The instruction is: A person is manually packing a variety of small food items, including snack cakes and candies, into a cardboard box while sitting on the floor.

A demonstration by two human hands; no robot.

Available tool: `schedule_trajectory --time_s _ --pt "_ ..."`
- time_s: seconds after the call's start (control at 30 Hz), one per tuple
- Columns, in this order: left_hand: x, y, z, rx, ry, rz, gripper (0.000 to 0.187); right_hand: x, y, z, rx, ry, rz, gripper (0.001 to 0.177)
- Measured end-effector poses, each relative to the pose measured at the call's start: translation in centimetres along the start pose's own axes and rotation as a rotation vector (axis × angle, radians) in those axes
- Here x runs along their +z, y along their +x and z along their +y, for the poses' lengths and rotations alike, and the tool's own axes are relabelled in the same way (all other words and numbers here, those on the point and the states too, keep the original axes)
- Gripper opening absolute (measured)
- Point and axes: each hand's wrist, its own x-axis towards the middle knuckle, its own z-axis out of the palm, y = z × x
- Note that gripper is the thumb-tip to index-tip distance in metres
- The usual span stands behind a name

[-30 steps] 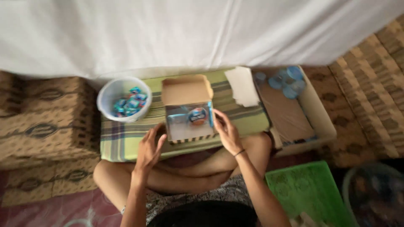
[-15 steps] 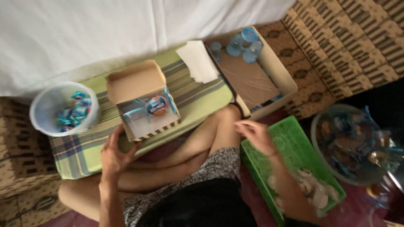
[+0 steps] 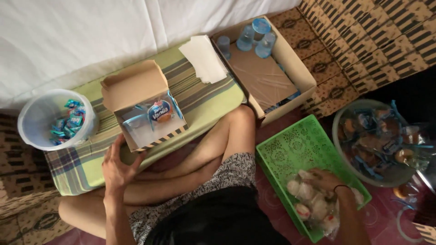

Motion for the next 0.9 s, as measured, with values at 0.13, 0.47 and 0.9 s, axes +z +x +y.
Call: schedule_trajectory --time_s 0.13,0.47,0.9 --pt "-0.1 0.2 0.3 -0.023 0.019 -0.005 0.091 -0.1 -1.5 -4.4 0.008 -0.014 0.096 0.101" --pt "-0.6 0.4 0.7 -0.049 0.003 -0.048 0.094 -0.3 4.7 -5.5 -0.238 0.163 0.234 0.071" --pt "-2.6 0.9 2.1 -0.187 -0.151 -0.167 0.087 -2.7 0.1 -14.3 -0.428 0.242 0.645 0.081"
